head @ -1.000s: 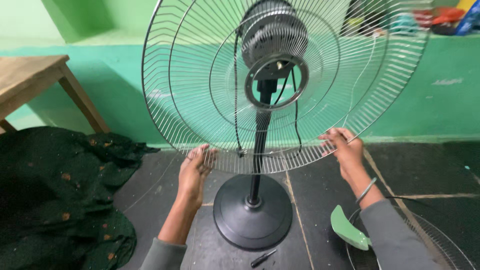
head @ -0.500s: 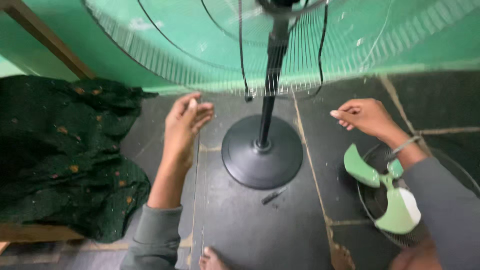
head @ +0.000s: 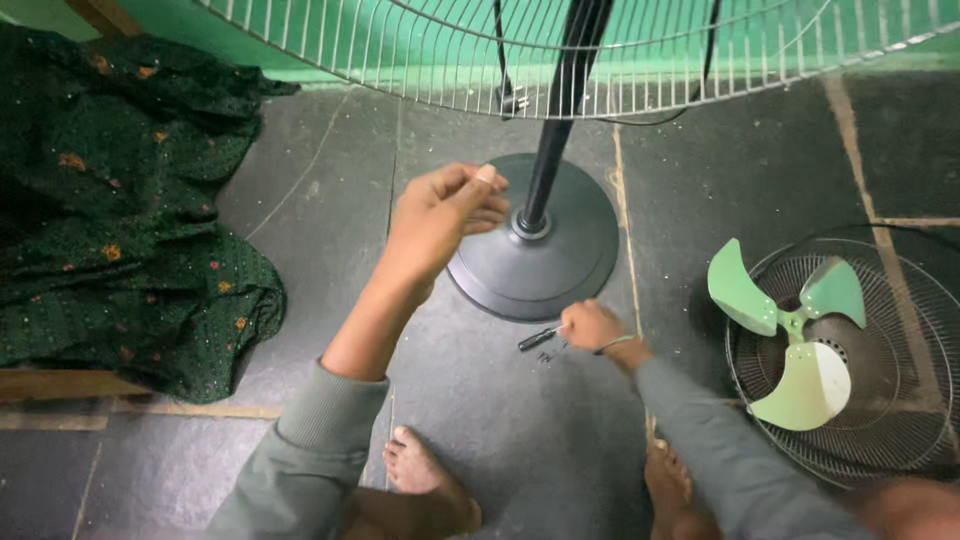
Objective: The person reassembles a standing electric fan by attaching the front wire cage to the motor housing and securing it with a screw. The fan blades remain detached and are not installed during the clip.
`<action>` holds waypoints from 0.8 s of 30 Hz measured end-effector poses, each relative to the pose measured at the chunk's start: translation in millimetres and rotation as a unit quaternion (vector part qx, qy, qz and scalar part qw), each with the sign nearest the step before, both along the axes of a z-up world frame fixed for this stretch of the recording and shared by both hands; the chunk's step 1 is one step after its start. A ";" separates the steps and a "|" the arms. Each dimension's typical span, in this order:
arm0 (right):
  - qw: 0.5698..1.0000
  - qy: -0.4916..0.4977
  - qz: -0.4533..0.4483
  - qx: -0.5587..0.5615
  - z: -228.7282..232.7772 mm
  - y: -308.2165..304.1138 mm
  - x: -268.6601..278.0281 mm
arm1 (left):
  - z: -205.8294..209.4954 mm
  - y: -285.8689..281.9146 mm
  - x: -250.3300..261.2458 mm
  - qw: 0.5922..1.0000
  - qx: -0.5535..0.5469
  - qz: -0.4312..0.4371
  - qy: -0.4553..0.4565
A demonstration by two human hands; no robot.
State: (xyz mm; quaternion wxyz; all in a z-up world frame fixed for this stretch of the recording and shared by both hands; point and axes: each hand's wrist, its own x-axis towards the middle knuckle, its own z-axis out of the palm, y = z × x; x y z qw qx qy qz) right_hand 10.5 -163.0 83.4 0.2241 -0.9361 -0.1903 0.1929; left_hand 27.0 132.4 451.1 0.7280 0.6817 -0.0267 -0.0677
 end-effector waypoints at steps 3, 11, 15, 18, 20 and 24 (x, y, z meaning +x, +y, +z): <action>0.997 0.019 -0.042 -0.058 -55.0 2.9 -23.7 | -15.1 -3.8 0.7 0.999 0.015 -0.011 0.029; 0.989 -0.074 0.007 0.125 -100.9 -17.7 -39.8 | -34.5 6.5 10.9 0.996 0.018 -0.003 0.088; 0.992 -0.082 -0.042 0.084 -103.1 -7.1 -39.5 | -33.9 7.4 15.0 0.994 0.038 0.004 0.098; 0.998 -0.029 -0.039 -0.039 -104.9 3.3 -35.8 | -32.4 7.8 15.3 0.995 0.043 0.008 0.093; 0.994 0.000 -0.034 -0.103 -104.3 6.8 -34.0 | -30.8 6.8 15.0 0.996 0.037 0.013 0.083; 0.992 -0.097 -0.011 -0.081 -96.4 9.7 -26.9 | -25.2 6.2 16.9 0.997 0.014 0.036 0.062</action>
